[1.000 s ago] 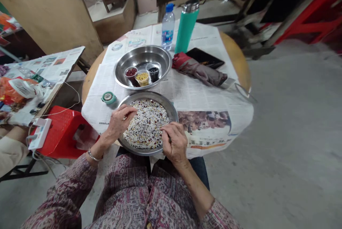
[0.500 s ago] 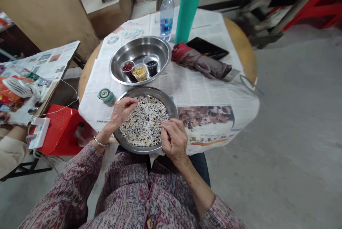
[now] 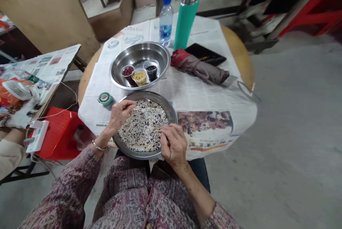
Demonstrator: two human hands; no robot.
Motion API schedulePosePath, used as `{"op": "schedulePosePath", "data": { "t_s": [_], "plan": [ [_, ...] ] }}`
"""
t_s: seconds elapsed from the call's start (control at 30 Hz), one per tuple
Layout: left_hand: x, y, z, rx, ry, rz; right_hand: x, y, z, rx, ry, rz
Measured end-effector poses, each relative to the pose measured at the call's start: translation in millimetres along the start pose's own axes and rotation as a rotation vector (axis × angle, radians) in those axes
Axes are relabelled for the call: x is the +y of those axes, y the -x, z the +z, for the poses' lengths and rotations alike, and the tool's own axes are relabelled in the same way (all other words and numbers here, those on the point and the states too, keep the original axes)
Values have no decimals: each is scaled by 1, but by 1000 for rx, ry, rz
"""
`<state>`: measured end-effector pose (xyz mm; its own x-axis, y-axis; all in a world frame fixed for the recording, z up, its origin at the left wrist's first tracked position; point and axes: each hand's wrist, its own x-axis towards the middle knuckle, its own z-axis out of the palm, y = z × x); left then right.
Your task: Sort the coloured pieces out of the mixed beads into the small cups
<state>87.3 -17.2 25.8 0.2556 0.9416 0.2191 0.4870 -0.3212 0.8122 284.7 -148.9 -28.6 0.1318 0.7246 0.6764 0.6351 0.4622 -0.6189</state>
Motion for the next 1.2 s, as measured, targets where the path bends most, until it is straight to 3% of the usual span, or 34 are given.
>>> {"op": "schedulePosePath", "data": {
  "t_s": [0.23, 0.43, 0.6, 0.73, 0.87, 1.0, 1.1, 1.2],
  "plan": [
    [18, -26, -12, 63, -13, 95, -1, -1, 1, 5, 7, -6],
    [27, -95, -5, 145, -99, 281, -2, -2, 0, 13, 10, 0],
    [21, -134, 2, 125, -216, 270, -1, -2, 0, 3, 24, -5],
    [26, -106, -9, 138, -241, 325, -2, -3, 0, 6, 23, -5],
    [25, -43, -26, 177, -244, 382, -2, -3, 0, 12, 10, -11],
    [6, 10, -36, 210, -284, 388, -2, -2, 0, 8, 16, -3],
    [-13, 28, -38, 301, -336, 348, -2, -1, 0, 1, 21, 5],
    [-29, 30, -38, 264, -222, 230, -2, -1, 1, -6, 41, 40]
  ]
}}
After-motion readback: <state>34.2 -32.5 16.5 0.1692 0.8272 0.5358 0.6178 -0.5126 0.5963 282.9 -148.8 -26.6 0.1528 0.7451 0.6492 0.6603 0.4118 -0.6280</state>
